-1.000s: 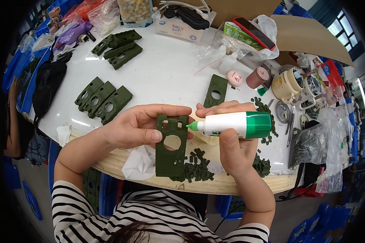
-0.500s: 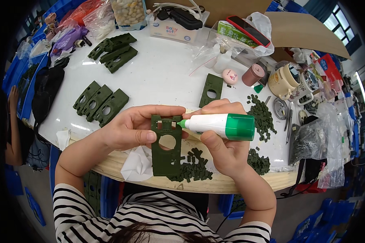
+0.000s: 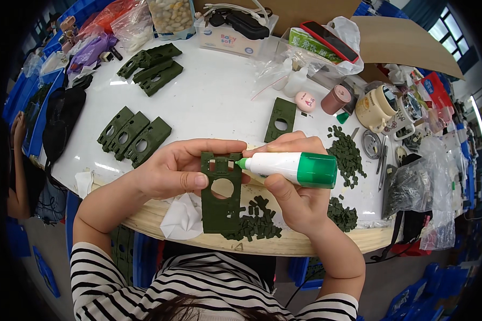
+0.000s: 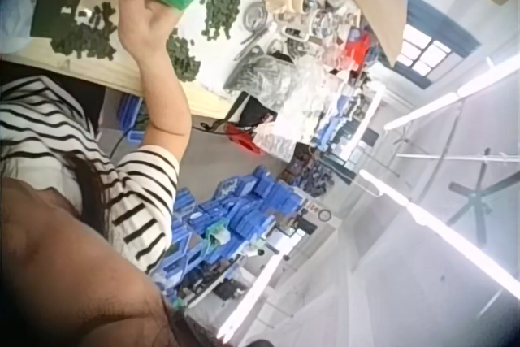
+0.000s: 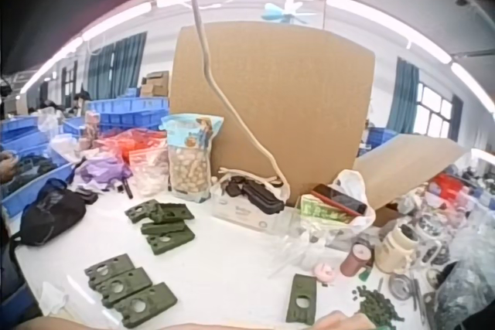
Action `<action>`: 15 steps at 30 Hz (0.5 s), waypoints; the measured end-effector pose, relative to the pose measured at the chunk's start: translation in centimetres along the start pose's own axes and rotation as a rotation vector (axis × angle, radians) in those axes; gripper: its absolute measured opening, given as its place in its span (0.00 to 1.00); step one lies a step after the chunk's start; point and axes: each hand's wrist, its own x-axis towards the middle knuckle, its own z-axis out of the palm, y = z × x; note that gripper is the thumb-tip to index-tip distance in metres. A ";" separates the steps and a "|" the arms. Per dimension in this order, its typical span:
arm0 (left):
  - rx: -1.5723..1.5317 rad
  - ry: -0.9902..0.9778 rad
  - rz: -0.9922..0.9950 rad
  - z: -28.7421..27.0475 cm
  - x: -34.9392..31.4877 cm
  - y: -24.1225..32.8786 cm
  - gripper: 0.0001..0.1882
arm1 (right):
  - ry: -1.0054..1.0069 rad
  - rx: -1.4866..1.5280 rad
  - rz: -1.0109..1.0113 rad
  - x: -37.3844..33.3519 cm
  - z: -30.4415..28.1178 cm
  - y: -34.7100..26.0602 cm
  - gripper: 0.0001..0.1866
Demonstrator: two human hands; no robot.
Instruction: Applying glue to plastic toy tank components and assembling them at a workbench.
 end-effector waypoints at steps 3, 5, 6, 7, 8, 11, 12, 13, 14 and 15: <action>-0.003 0.003 0.000 0.0 0.0 0.0 0.35 | 0.021 0.014 0.012 0.0 0.1 0.0 0.16; -0.007 0.002 -0.004 0.0 0.0 0.0 0.35 | 0.022 0.015 0.015 -0.1 0.1 0.0 0.16; -0.009 0.003 -0.004 0.0 0.0 0.0 0.35 | 0.023 0.018 0.014 -0.1 0.1 0.0 0.16; -0.012 0.003 -0.004 0.0 0.0 0.0 0.35 | 0.024 0.022 0.012 -0.1 0.1 0.0 0.16; -0.014 0.003 -0.004 0.0 0.0 0.0 0.35 | 0.029 0.032 0.011 -0.1 0.2 0.0 0.16; -0.009 -0.002 -0.003 0.0 0.0 0.0 0.36 | 0.030 0.035 0.001 0.0 0.3 0.0 0.17; -0.012 0.000 -0.006 0.0 0.0 0.0 0.36 | 0.029 0.031 -0.002 0.0 0.3 0.0 0.17; -0.014 0.003 -0.008 0.0 0.0 0.0 0.36 | 0.028 0.035 -0.003 0.0 0.3 0.0 0.17; -0.016 0.005 -0.011 0.0 0.0 0.0 0.36 | 0.028 0.040 -0.005 0.0 0.3 0.0 0.17; -0.014 0.004 -0.008 0.0 0.0 0.0 0.36 | 0.027 0.044 -0.007 0.0 0.3 0.0 0.17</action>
